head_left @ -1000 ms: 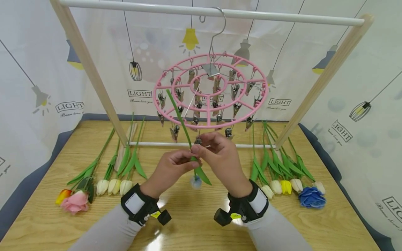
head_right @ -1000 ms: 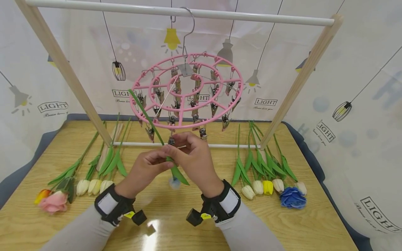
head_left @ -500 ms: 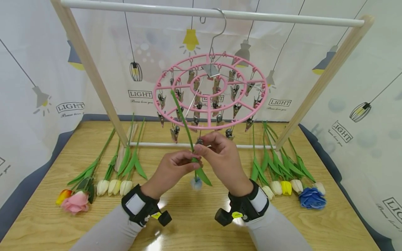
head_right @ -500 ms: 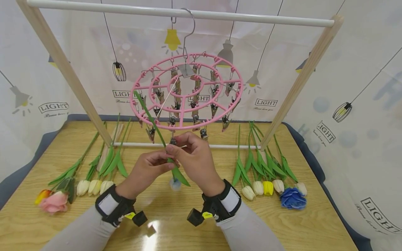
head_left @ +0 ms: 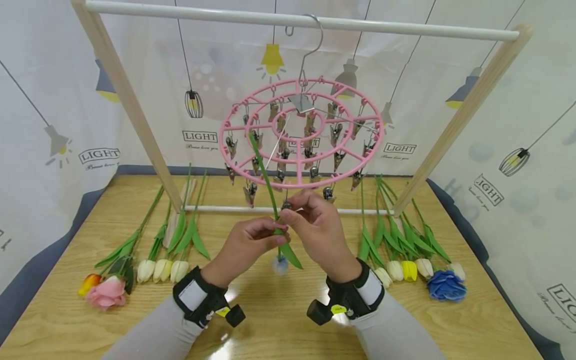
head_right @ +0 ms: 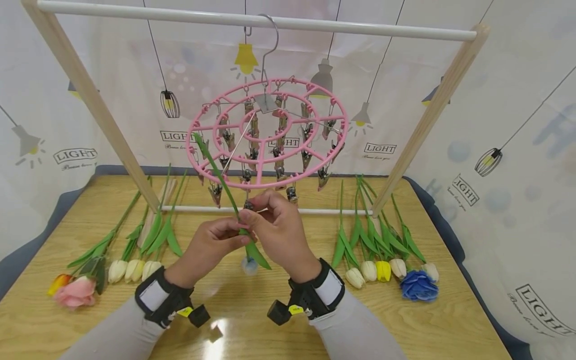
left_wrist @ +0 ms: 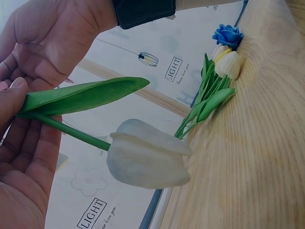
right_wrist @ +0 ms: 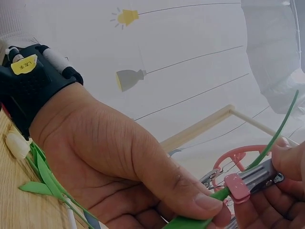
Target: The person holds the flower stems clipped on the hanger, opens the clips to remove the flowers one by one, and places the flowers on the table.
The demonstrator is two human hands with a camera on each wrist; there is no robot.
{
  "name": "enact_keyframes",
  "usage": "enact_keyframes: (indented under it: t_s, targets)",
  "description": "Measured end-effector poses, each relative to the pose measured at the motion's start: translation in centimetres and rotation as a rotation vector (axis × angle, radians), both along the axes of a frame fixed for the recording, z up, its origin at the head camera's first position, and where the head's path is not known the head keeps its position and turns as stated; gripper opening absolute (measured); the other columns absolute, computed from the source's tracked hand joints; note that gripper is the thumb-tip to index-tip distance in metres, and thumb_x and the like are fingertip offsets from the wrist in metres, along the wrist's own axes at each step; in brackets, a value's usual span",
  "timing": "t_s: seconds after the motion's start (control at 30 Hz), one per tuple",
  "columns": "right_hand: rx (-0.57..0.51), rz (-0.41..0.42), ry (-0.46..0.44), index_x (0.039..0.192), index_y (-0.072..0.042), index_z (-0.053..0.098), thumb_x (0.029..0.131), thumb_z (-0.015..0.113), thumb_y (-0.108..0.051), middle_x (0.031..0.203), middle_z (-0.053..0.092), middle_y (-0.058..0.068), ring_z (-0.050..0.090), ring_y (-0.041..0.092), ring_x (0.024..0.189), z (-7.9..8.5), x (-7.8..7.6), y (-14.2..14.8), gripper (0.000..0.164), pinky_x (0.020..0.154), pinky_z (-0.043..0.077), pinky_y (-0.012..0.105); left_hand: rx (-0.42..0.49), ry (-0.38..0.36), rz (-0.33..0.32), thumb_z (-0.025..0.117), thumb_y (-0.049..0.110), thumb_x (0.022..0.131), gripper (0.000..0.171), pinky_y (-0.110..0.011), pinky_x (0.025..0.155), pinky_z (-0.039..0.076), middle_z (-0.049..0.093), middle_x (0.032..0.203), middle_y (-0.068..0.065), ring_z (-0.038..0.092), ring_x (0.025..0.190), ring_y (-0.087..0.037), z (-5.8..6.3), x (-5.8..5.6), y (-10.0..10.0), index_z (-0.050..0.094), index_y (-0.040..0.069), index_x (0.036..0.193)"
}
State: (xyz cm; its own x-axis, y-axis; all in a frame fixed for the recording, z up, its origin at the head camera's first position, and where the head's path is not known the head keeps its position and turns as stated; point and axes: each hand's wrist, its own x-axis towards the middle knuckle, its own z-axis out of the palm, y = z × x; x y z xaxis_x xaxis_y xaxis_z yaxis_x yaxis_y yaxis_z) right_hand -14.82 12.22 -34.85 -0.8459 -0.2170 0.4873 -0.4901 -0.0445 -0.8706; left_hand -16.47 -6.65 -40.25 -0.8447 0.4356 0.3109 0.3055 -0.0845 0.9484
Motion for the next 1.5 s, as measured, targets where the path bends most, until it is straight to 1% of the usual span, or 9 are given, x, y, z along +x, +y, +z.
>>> enact_keyframes:
  t_s: [0.17,0.27,0.4,0.47,0.73,0.9,1.1,1.33,1.5]
  targets:
    - [0.002,-0.004,0.012,0.108,0.009,0.059,0.094,0.069,-0.043,0.11,0.059,0.018,0.064,0.009,0.097,0.0,0.0,0.0,0.054,0.084,0.055,0.023,0.005,-0.001,-0.005,0.07,0.006,0.099,0.021,-0.028,0.091,0.061,0.074,0.115,-0.018,0.074,0.104,-0.009,0.0,0.0,0.0,0.07,-0.009,0.114]
    - [0.006,-0.009,0.027,0.108,0.01,0.059,0.092,0.067,-0.046,0.109,0.058,0.017,0.063,0.009,0.095,-0.1,0.0,-0.1,0.058,0.082,0.055,0.022,0.0,-0.005,-0.007,0.07,0.007,0.099,0.022,-0.029,0.091,0.061,0.075,0.112,-0.011,0.074,0.104,-0.009,0.1,0.0,0.0,0.07,-0.009,0.115]
    - [0.01,-0.013,0.047,0.107,0.01,0.059,0.091,0.065,-0.05,0.108,0.058,0.018,0.062,0.008,0.094,-0.1,-0.1,-0.1,0.063,0.082,0.054,0.021,0.003,-0.001,-0.012,0.07,0.007,0.099,0.022,-0.028,0.091,0.061,0.076,0.107,0.007,0.073,0.103,-0.008,0.1,0.0,-0.1,0.07,-0.009,0.115]
    - [0.011,-0.016,0.051,0.107,0.01,0.059,0.091,0.065,-0.05,0.108,0.059,0.018,0.063,0.008,0.095,-0.1,0.0,-0.1,0.063,0.082,0.055,0.021,0.005,0.006,-0.012,0.07,0.007,0.099,0.021,-0.028,0.091,0.061,0.075,0.106,0.009,0.073,0.102,-0.008,0.1,0.1,-0.1,0.071,-0.008,0.114]
    - [-0.015,-0.021,0.115,0.104,0.011,0.058,0.094,0.066,-0.037,0.1,0.059,0.004,0.065,0.009,0.091,0.1,0.0,0.0,0.049,0.084,0.056,0.023,-0.028,0.008,-0.011,0.07,0.009,0.099,0.018,-0.031,0.092,0.061,0.075,0.11,-0.001,0.073,0.104,-0.012,0.0,0.2,-0.3,0.073,-0.004,0.112]
    - [-0.051,0.023,0.115,0.103,0.011,0.056,0.096,0.066,-0.034,0.099,0.061,-0.003,0.068,0.009,0.088,0.1,-0.2,0.1,0.046,0.084,0.058,0.026,-0.043,0.021,-0.001,0.07,0.008,0.099,0.012,-0.033,0.094,0.061,0.074,0.111,-0.01,0.074,0.106,-0.015,-0.2,0.3,-1.3,0.074,-0.001,0.106]
    - [-0.067,0.061,0.059,0.107,0.011,0.055,0.096,0.067,-0.031,0.102,0.061,0.0,0.069,0.011,0.09,0.4,0.0,0.2,0.044,0.086,0.062,0.033,-0.052,0.022,0.026,0.071,0.008,0.098,0.016,-0.031,0.095,0.061,0.075,0.111,-0.007,0.074,0.104,-0.012,0.0,0.6,-2.4,0.073,-0.004,0.109]
    - [-0.069,0.054,-0.039,0.116,0.009,0.056,0.1,0.068,-0.022,0.106,0.063,0.002,0.069,0.011,0.094,0.6,0.1,0.3,0.037,0.09,0.062,0.032,-0.059,0.022,0.058,0.071,0.006,0.097,0.018,-0.03,0.093,0.061,0.076,0.106,0.008,0.074,0.101,-0.011,0.6,0.9,-2.9,0.073,-0.004,0.112]
    - [-0.063,0.05,-0.072,0.118,0.007,0.057,0.1,0.068,-0.026,0.106,0.063,0.0,0.068,0.012,0.096,0.6,0.0,0.3,0.039,0.092,0.062,0.034,-0.058,0.032,0.086,0.071,0.007,0.098,0.019,-0.028,0.09,0.061,0.075,0.106,0.011,0.074,0.1,-0.01,1.0,0.9,-3.4,0.072,-0.005,0.113]
